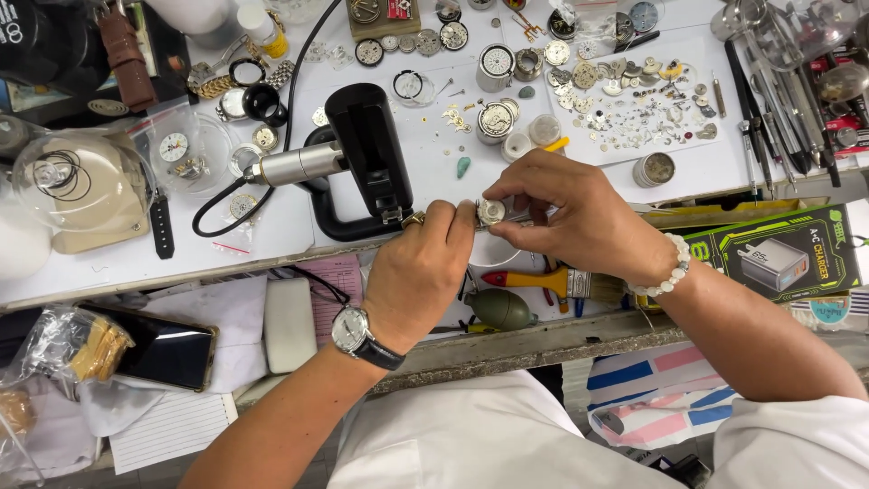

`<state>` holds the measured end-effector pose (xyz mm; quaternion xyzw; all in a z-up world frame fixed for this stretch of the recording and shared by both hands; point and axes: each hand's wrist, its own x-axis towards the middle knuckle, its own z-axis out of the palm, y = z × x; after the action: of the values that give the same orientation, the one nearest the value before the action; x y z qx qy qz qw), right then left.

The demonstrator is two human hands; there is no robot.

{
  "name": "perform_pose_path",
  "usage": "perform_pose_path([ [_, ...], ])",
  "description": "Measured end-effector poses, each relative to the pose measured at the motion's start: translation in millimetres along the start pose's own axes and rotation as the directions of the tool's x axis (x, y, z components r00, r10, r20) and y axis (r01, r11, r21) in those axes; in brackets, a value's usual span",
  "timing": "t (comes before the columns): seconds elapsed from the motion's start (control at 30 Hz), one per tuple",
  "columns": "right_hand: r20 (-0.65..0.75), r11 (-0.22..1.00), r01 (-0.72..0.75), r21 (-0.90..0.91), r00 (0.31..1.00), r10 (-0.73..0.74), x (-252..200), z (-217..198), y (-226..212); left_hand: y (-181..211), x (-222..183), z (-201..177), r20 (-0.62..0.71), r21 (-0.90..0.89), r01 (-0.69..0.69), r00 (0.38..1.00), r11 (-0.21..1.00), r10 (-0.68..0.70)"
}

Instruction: Repairing a watch movement by manipulating tiny gears and components with tweezers and a screwdriver on a workbench.

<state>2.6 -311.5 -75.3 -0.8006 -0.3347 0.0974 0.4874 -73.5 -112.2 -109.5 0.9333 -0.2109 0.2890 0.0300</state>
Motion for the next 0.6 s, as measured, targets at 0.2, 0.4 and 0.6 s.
perform_pose_path([
  [0.2, -0.287, 0.999, 0.034, -0.031, 0.957, -0.041, -13, -2, 9, 10, 8, 1, -0.064, -0.032, 0.119, 0.991, 0.992, -0.121],
  [0.4, -0.548, 0.993, 0.067, -0.096, 0.829, -0.109, -50, 23, 8, -12, -26, -33, -0.342, -0.057, -0.085, 0.938, 0.995, 0.060],
  [0.6, -0.624, 0.984, 0.096, 0.153, 0.781, 0.020, -53, 88, -4, -112, 18, -59, -0.116, -0.015, -0.142, 0.983, 0.990, 0.140],
])
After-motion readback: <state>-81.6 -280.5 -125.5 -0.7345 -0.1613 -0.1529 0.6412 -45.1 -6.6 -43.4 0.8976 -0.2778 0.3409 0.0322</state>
